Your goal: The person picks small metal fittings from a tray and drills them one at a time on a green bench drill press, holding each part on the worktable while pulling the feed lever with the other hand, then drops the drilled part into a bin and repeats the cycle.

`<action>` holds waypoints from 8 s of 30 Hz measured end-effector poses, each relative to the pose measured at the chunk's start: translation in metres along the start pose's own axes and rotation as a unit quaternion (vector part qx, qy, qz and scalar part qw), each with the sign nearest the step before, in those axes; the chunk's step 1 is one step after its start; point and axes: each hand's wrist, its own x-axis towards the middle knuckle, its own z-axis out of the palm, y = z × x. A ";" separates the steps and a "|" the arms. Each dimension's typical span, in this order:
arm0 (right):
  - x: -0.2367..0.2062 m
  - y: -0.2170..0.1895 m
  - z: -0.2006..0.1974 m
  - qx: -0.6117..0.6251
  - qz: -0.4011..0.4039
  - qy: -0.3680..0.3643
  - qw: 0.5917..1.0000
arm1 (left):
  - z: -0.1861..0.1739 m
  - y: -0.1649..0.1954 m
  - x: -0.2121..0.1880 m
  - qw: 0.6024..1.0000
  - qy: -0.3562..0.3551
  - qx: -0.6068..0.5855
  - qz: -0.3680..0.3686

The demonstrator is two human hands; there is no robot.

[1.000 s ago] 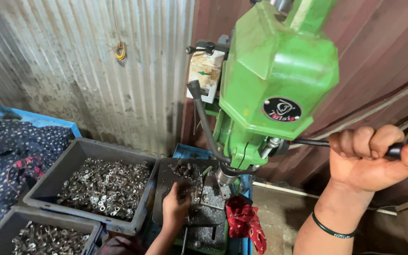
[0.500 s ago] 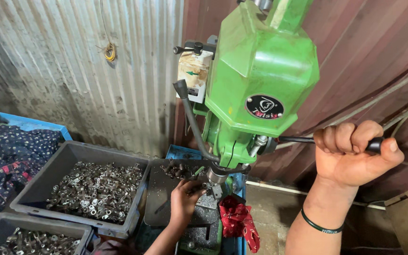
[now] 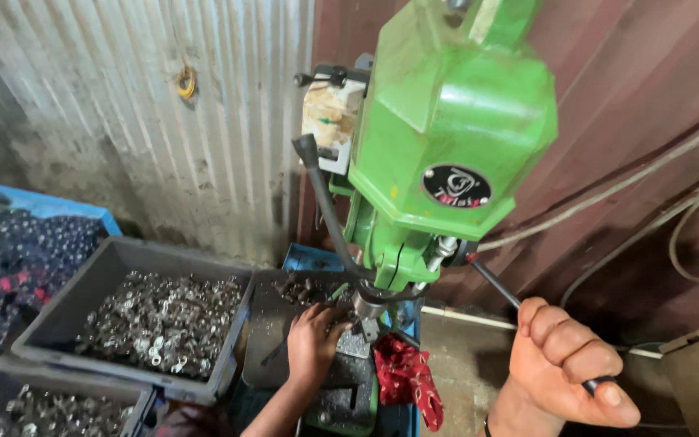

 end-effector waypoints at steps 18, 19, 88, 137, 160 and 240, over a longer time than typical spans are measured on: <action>-0.007 0.001 -0.011 -0.008 -0.014 -0.012 1.000 | -0.005 -0.010 0.000 0.998 -0.015 -0.003 0.063; -0.003 0.003 -0.009 -0.017 -0.022 -0.010 1.000 | -0.005 -0.012 0.000 0.997 -0.005 -0.014 0.076; 0.151 -0.007 0.057 0.396 0.163 0.305 0.851 | -0.027 -0.037 0.000 0.995 -0.015 0.099 0.012; 0.136 0.002 0.015 0.013 0.162 0.093 0.982 | 0.002 -0.014 0.000 0.998 -0.026 0.025 0.058; 0.003 0.002 0.009 -0.017 -0.003 0.083 0.996 | 0.006 -0.001 0.007 0.996 0.023 0.082 0.038; 0.034 0.005 -0.017 0.006 0.013 0.092 0.996 | 0.004 -0.026 -0.005 0.994 0.004 -0.032 0.102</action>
